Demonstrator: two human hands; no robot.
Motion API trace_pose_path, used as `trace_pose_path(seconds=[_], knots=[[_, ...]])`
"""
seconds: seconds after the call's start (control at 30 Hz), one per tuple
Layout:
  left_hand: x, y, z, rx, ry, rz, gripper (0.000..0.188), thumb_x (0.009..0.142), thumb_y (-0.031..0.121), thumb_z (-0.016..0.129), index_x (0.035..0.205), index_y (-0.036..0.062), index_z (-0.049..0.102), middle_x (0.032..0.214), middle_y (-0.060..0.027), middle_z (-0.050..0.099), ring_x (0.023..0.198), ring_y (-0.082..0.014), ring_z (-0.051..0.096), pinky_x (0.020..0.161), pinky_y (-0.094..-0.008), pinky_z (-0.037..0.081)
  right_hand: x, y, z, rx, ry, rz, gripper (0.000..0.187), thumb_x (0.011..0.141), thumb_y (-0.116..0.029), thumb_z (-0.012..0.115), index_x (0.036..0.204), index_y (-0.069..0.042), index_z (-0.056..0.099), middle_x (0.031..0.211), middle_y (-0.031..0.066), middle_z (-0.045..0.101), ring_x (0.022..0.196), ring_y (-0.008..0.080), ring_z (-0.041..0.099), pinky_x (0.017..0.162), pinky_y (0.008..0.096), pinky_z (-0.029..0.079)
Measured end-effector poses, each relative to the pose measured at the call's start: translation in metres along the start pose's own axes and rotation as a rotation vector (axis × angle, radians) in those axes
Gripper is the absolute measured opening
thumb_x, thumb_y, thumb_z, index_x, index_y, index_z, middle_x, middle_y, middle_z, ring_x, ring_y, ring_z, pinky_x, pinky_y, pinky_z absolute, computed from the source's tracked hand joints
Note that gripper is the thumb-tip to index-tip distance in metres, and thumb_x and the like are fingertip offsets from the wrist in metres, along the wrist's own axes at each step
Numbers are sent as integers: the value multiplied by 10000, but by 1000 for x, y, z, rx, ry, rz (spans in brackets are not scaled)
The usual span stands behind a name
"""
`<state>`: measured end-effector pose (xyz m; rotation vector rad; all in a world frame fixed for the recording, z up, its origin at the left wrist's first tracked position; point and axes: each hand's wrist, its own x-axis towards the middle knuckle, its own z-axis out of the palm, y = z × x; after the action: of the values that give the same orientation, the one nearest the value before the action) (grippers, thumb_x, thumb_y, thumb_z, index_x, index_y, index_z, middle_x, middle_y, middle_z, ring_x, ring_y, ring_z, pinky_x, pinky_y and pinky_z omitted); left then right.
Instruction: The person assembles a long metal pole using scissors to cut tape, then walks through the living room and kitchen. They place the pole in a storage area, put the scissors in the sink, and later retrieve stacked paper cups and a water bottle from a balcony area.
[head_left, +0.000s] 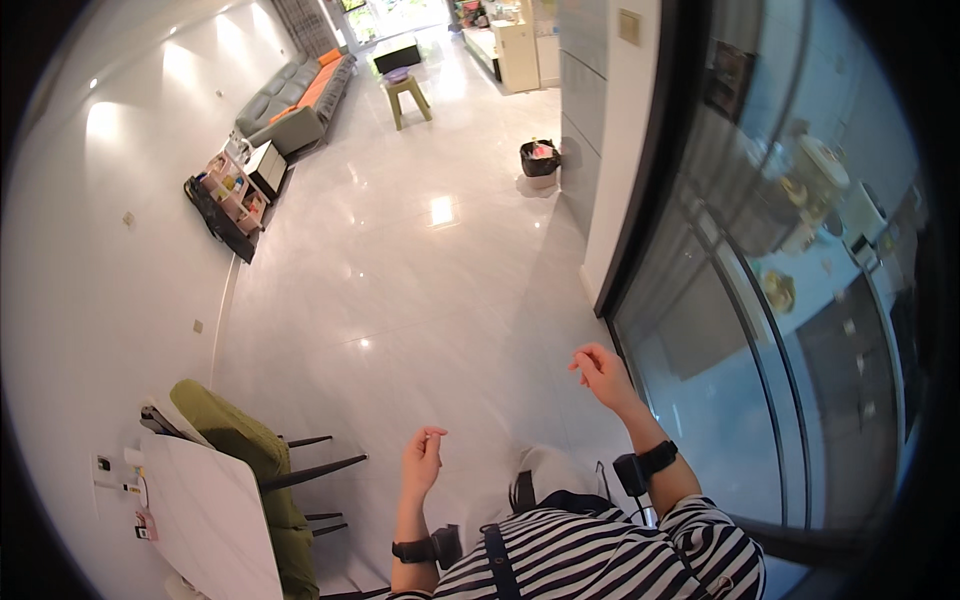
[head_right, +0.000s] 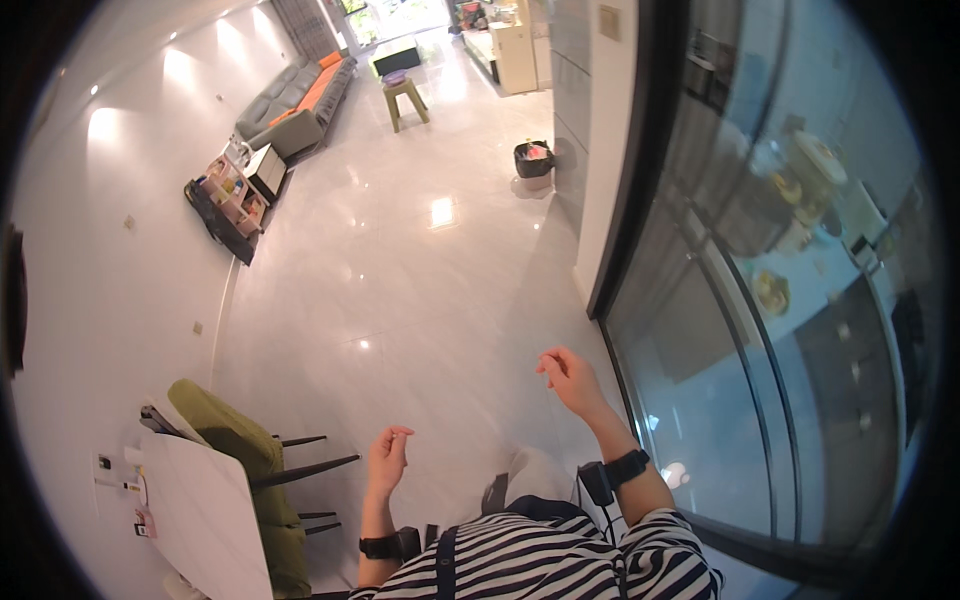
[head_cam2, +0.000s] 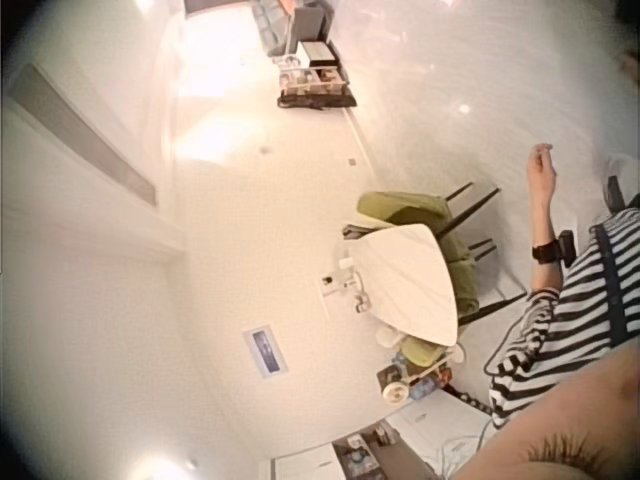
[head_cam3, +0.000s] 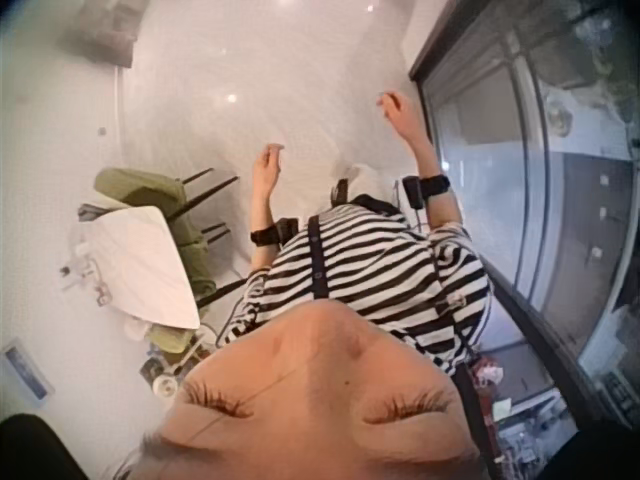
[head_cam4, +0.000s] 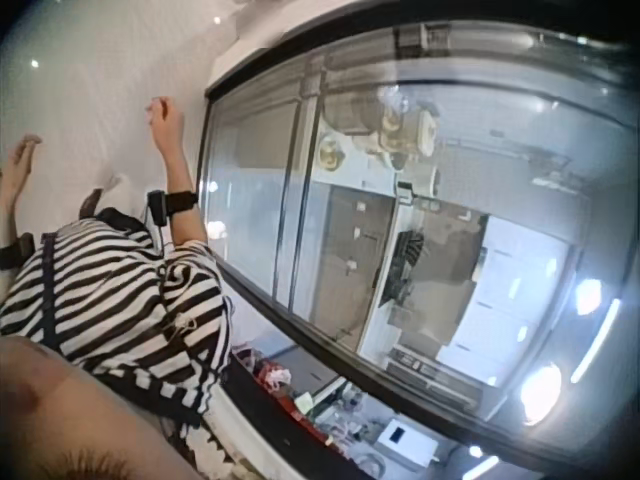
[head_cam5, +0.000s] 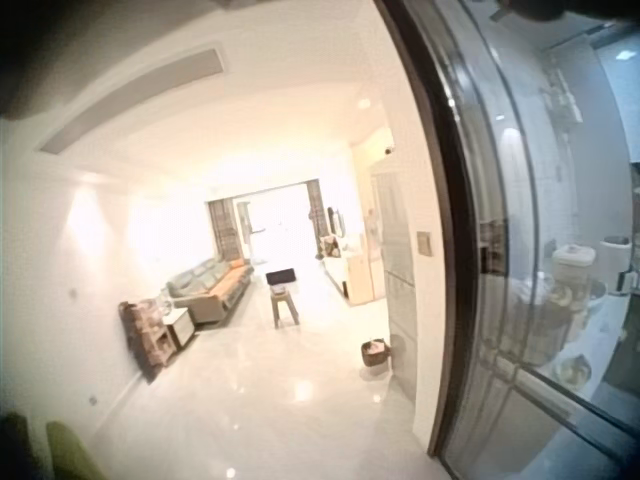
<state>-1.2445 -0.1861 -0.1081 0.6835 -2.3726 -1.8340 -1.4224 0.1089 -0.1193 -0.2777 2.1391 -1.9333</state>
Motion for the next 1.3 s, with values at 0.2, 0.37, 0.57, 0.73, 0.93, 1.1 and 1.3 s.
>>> trace_pose_path(seconds=[0.2, 0.37, 0.57, 0.73, 0.93, 1.1, 1.3], knots=[[136, 5, -47, -75, 83, -36, 153, 941, 156, 492, 942, 64, 614, 558, 55, 450, 481, -31, 421, 451, -205, 339, 159, -21, 63, 14, -139, -54, 155, 935, -145, 506, 970, -20, 591, 814, 35, 654, 599, 72, 531, 545, 217, 433], [284, 5, -95, -72, 158, -51, 157, 938, 166, 497, 941, 67, 618, 556, 53, 449, 489, -29, 422, 454, -205, 341, 291, -12, 106, -7, -111, -22, 158, 932, -148, 513, 966, -20, 598, 804, 35, 661, 602, 70, 547, 545, 215, 442], [500, 61, -116, -80, 49, 24, 164, 929, 174, 506, 928, 60, 624, 565, 47, 459, 498, -36, 433, 461, -213, 350, 447, -28, 108, -47, 27, -20, 167, 938, -159, 504, 970, -19, 589, 810, 44, 656, 594, 71, 548, 531, 214, 454], [653, 104, -111, -71, -117, 50, 179, 925, 193, 513, 930, 55, 626, 574, 44, 465, 499, -37, 434, 464, -214, 352, 552, -17, 108, -51, 189, 42, 180, 936, -172, 509, 979, -18, 592, 817, 54, 658, 584, 79, 550, 520, 217, 454], [825, 125, -101, -30, -85, 41, 180, 925, 176, 506, 926, 46, 630, 548, 48, 451, 486, -35, 421, 460, -217, 346, 713, 10, 90, -30, 257, 76, 178, 941, -178, 499, 979, -27, 585, 819, 52, 655, 576, 70, 537, 507, 210, 441], [945, 163, -120, -99, 81, -54, 179, 922, 172, 509, 916, 44, 634, 551, 45, 469, 478, -31, 420, 454, -213, 342, 892, -13, 101, -8, 188, 30, 162, 946, -159, 491, 965, -23, 575, 812, 48, 651, 567, 58, 523, 506, 198, 436], [1073, 178, -151, -111, 215, -91, 180, 923, 171, 506, 915, 43, 632, 545, 56, 439, 464, -29, 408, 427, -211, 329, 1094, -46, 167, 1, -73, -6, 167, 935, -153, 515, 985, -10, 584, 806, 54, 654, 601, 78, 551, 552, 216, 468]])
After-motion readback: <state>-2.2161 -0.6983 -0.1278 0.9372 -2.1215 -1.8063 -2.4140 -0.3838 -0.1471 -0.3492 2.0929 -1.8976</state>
